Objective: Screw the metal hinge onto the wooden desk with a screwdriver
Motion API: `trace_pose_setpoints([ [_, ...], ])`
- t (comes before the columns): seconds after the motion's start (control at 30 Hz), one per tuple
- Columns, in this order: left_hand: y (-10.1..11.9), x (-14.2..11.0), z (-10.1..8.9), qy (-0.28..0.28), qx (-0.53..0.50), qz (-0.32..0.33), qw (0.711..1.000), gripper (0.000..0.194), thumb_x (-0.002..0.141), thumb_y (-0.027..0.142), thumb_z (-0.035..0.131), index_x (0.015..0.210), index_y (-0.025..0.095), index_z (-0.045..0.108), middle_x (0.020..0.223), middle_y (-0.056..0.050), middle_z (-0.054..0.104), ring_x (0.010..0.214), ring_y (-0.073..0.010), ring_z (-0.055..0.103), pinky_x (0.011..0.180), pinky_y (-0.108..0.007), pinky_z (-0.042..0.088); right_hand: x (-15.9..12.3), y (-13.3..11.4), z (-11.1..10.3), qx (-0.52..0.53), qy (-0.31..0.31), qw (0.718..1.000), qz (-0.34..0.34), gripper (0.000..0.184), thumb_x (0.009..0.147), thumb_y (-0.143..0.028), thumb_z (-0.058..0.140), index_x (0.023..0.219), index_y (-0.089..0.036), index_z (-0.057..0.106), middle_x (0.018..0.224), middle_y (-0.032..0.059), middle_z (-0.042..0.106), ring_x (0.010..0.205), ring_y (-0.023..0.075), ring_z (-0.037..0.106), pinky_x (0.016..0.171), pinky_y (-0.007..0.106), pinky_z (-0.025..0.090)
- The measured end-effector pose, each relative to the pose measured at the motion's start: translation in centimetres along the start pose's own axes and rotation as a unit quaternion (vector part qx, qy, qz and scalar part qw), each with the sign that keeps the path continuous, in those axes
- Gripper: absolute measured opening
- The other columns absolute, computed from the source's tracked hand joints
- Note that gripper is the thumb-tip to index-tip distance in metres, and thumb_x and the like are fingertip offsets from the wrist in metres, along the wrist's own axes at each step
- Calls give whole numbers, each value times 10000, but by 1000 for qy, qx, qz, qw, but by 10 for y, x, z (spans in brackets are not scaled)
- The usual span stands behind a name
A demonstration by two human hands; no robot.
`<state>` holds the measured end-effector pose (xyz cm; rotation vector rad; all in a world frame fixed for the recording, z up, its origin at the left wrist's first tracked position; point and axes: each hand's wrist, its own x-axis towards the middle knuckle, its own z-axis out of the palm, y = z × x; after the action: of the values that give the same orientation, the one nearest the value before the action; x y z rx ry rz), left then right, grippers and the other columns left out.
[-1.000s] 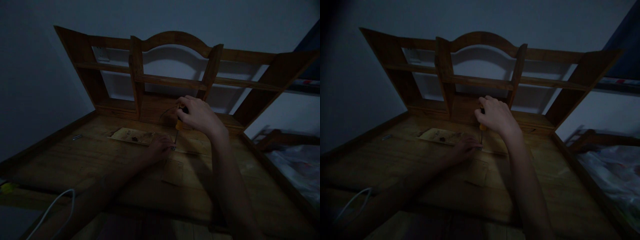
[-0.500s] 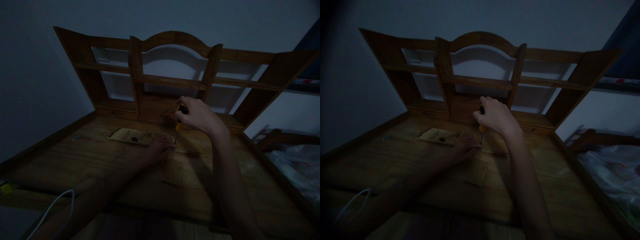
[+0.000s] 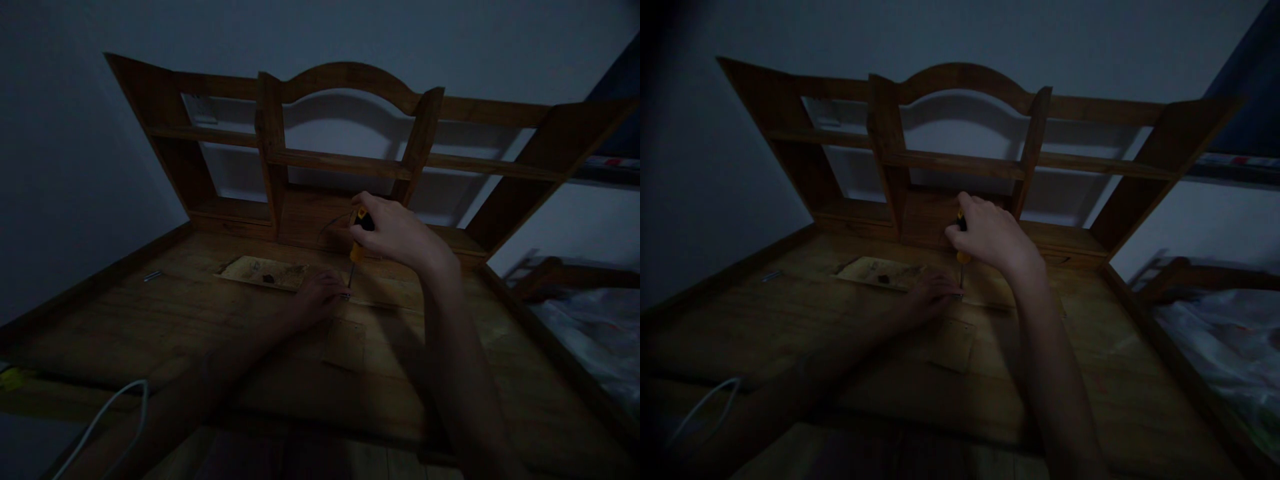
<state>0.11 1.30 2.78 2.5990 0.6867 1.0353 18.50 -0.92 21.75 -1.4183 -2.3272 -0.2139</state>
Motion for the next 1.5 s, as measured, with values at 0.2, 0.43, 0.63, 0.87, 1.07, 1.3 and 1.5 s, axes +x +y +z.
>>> trace_pose_setpoints([
  [0.2,-3,-1,2,-1,11,-8,1000,326,928,113,518,1142,233,733,1073,-44,749,1060,-219,636,987,-433,486,2,1,4,-42,19,999,14,354,972,-431,484,1198,-177,585,992,126,722,925,291,670,779,368,464],
  [0.43,-4,-2,3,3,2,-7,1000,312,939,137,518,1146,234,730,1075,-46,743,1061,-218,638,982,-426,498,2,-1,0,-29,13,999,22,380,950,-371,462,1235,-148,579,1139,150,700,999,302,662,828,384,470],
  [0.63,-3,-2,3,4,13,-7,1000,303,943,143,522,1135,241,734,1071,-46,743,1060,-221,642,982,-428,495,0,0,2,-9,12,1000,12,387,977,-341,448,1305,-153,528,1050,136,715,993,294,668,839,373,471],
  [0.87,-2,-1,1,-4,12,-6,1000,338,929,109,512,1156,237,728,1089,-38,745,1067,-227,639,991,-435,489,1,2,2,8,5,1000,18,439,937,-400,494,1307,-170,545,1172,144,692,1066,310,650,872,395,476],
  [1.07,1,0,0,16,6,5,1000,312,945,138,512,1142,235,733,1072,-32,744,1060,-227,636,987,-422,487,0,1,1,21,-3,1000,-2,377,949,-327,472,1288,-181,550,1074,114,717,989,268,669,849,356,475],
  [1.3,-2,0,2,9,-3,4,1000,317,935,120,523,1144,232,732,1065,-43,747,1049,-215,641,975,-416,499,0,4,1,-19,7,999,30,441,954,-476,494,1286,-193,564,1064,126,719,971,299,675,826,385,481],
  [1.5,1,0,1,14,6,1,1000,306,935,133,523,1128,235,738,1066,-50,747,1052,-218,642,980,-422,495,3,4,3,26,4,999,-32,388,916,-285,505,1279,-168,578,1155,116,704,1040,257,656,897,342,465],
])
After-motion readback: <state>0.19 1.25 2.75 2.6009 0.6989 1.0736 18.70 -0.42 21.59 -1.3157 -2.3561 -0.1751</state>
